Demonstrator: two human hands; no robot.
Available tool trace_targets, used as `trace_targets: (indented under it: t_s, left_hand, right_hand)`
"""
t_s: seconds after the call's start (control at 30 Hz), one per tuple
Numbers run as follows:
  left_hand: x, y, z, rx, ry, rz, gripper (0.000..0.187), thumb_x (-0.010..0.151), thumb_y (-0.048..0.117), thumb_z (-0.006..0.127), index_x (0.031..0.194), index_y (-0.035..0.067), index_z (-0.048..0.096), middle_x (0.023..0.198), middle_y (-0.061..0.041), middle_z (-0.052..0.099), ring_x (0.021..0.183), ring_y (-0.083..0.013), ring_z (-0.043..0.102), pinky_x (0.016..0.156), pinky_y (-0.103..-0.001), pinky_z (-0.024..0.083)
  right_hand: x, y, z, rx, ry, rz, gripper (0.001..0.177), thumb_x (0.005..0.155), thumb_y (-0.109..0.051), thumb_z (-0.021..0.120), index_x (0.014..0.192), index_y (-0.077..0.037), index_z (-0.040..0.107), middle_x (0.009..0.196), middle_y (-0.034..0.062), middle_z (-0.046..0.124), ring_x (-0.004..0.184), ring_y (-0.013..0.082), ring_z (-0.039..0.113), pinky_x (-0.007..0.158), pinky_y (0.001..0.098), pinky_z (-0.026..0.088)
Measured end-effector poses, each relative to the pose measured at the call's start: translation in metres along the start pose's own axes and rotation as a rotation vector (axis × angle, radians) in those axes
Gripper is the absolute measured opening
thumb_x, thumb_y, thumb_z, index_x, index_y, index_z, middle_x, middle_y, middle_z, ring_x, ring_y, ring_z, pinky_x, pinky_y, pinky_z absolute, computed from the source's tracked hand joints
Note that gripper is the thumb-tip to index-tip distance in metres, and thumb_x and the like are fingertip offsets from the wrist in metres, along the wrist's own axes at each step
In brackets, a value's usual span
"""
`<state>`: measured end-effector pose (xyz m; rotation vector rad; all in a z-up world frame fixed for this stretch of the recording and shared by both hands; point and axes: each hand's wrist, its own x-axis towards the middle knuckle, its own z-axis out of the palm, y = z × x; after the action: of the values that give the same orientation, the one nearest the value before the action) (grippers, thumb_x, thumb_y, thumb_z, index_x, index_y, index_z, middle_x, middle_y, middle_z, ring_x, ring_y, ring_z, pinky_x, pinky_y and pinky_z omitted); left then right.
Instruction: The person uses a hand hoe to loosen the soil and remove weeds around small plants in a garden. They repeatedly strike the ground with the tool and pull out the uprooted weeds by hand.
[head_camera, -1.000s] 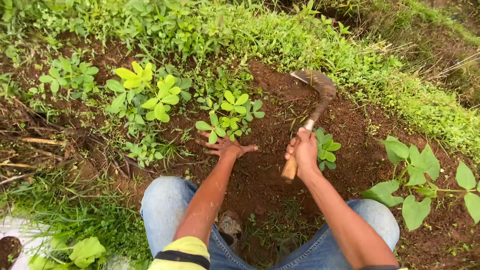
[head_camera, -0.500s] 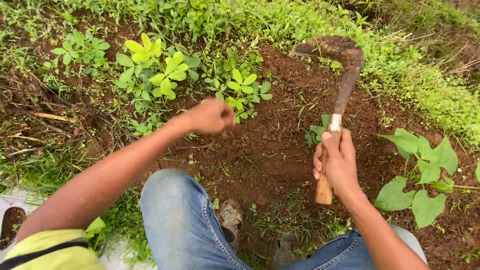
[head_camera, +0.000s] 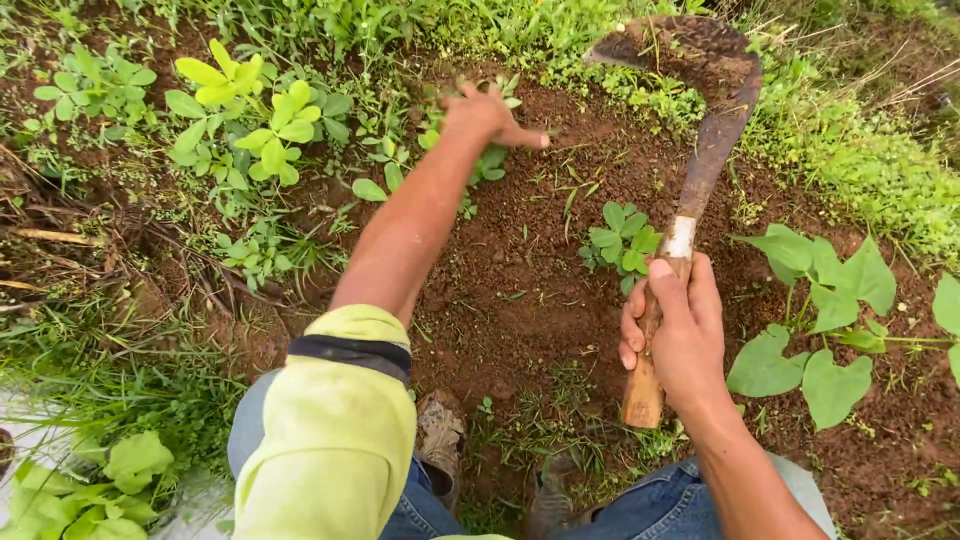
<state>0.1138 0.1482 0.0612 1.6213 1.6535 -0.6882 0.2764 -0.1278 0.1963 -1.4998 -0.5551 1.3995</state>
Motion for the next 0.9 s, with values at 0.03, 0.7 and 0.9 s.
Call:
trace_targets:
  t_s: [0.03, 0.7, 0.9]
  left_hand:
    - [0.004, 0.008, 0.013, 0.105, 0.079, -0.003, 0.127, 0.071, 0.088, 0.060, 0.164, 0.018, 0.008, 0.165, -0.025, 0.001, 0.149, -0.0547, 0.010, 0.106, -0.061, 0.038]
    - [0.096, 0.041, 0.175, 0.132, 0.630, 0.698, 0.039, 0.093, 0.009, 0.073, 0.125, 0.007, 0.051, 0.130, -0.027, 0.049, 0.108, -0.0430, 0.065, 0.076, -0.056, 0.065]
    - [0.028, 0.053, 0.141, -0.254, 0.423, 0.646, 0.034, 0.093, 0.004, 0.070, 0.124, 0.002, 0.053, 0.121, -0.032, 0.060, 0.096, -0.0450, 0.073, 0.081, -0.056, 0.065]
  right_hand:
    - [0.001, -0.001, -0.001, 0.020, 0.008, 0.009, 0.013, 0.106, -0.020, 0.047, 0.106, -0.011, 0.038, 0.072, 0.0067, 0.046, 0.044, 0.0136, 0.041, 0.029, 0.0281, 0.038]
    - [-0.006, -0.010, -0.037, 0.108, -0.021, -0.179, 0.016, 0.110, -0.019, 0.039, 0.116, -0.005, 0.043, 0.067, 0.0043, 0.038, 0.040, 0.0107, 0.041, 0.025, 0.0256, 0.043]
    - [-0.014, -0.017, -0.044, 0.089, 0.006, -0.192, 0.020, 0.110, -0.022, 0.038, 0.118, -0.005, 0.045, 0.068, 0.0019, 0.040, 0.040, 0.0083, 0.042, 0.026, 0.0229, 0.045]
